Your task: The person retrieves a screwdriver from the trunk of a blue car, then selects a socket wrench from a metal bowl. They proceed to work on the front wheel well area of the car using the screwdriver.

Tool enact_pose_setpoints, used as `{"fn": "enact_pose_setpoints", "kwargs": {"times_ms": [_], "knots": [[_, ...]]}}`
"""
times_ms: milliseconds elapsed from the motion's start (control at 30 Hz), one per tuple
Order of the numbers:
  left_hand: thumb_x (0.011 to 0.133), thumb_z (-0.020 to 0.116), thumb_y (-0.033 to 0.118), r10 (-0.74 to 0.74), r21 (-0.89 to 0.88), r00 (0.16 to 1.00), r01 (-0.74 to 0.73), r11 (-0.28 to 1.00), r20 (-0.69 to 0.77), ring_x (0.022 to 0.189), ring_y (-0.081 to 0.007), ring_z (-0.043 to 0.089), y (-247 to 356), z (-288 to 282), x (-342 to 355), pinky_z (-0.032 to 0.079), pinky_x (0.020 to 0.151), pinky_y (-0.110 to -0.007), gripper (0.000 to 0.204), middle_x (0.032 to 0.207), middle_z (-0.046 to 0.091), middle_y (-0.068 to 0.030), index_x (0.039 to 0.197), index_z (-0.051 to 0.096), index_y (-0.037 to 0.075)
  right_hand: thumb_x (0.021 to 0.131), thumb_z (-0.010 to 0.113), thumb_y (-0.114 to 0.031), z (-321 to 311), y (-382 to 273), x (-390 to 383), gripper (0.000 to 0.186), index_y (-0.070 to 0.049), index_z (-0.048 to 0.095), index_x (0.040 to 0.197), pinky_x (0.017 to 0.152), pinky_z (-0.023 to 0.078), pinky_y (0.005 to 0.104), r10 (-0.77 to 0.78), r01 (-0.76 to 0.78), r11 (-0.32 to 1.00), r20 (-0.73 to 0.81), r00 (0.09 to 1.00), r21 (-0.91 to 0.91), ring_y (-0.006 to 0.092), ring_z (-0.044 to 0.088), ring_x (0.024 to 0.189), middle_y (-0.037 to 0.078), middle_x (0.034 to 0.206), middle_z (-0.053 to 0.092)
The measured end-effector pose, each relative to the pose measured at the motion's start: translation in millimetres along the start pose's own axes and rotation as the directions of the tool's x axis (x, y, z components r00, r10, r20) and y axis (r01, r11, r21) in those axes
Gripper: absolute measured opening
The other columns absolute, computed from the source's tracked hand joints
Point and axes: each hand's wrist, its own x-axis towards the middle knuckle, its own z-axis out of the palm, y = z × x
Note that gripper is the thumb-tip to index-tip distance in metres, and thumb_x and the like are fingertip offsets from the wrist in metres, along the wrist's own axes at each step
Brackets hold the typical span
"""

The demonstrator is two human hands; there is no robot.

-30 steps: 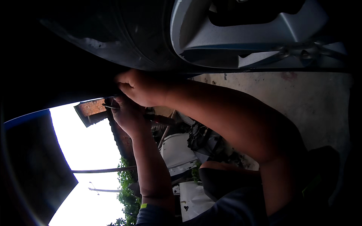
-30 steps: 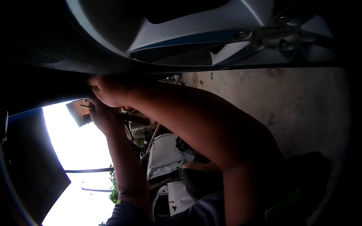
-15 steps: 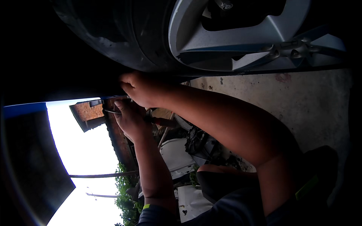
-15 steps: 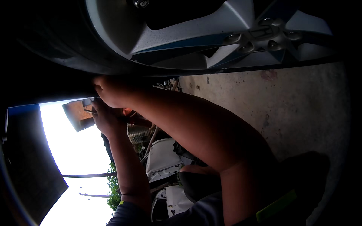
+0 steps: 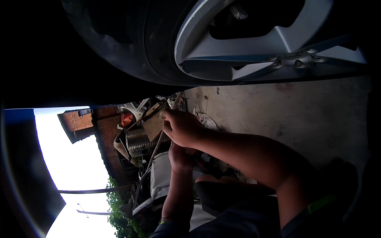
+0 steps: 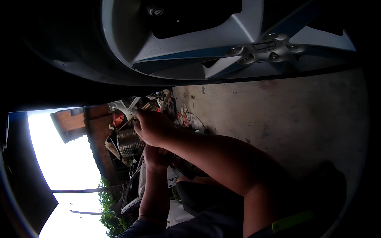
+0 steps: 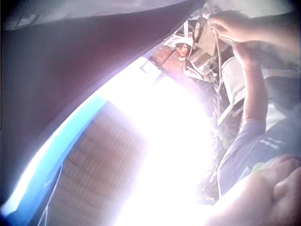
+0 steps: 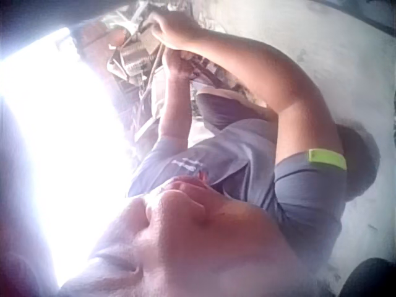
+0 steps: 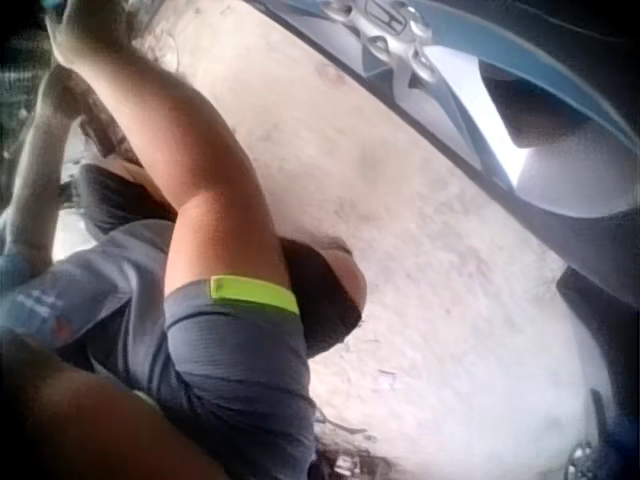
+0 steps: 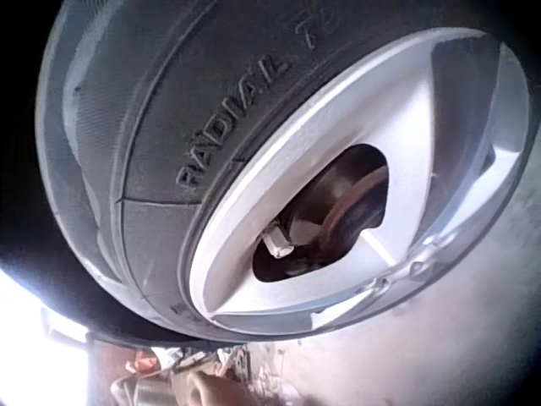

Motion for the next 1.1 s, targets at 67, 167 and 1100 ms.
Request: {"fn": "enact_pose_setpoints", "kwargs": {"times_ms": [67,167,1100], "knots": [[0.101,0.035,0.035,-0.11,-0.084,0.993,0.113,0.99,0.041,0.047,-0.0127,0.036,-17.9,0.2,8.1,0.03,0.046,-0.027,0.036,0.054,0.038,0.0008,0.083,0.053,0.01,0.088,0.055,-0.018,-0.1,33.7,-16.2,0.023,0.002,0.058,0.1,0.075,0.053,0.0481,0.207,-0.207,0.978,0.079,0.975,-0.004,0.0395,0.066,0.082,0.023,0.086,0.067],[0.105,0.03,0.042,-0.201,-0.092,0.971,0.213,0.973,0.131,0.048,-0.0118,0.033,-51.9,3.3,22.0,0.027,0.045,-0.027,0.035,0.06,0.039,0.0032,0.098,0.051,0.015,0.087,0.053,-0.017,-16.7,75.9,-32.6,0.025,0.003,0.06,0.099,0.078,0.052,0.0489,0.389,-0.386,0.915,0.004,0.921,-0.121,0.0424,0.064,0.086,0.025,0.088,0.066],[0.103,0.047,0.023,0.355,-0.181,0.933,-0.34,0.923,0.055,0.057,-0.0081,0.04,12.0,-9.7,33.8,0.03,0.043,-0.019,0.022,0.077,0.046,-0.0016,0.094,0.049,0.003,0.095,0.063,-0.033,-56.8,32.3,-90.5,0.034,-0.002,0.063,0.108,0.062,0.046,0.0292,0.373,-0.43,0.902,0.566,0.735,-0.037,0.0109,0.058,0.069,0.005,0.076,0.063]]}}
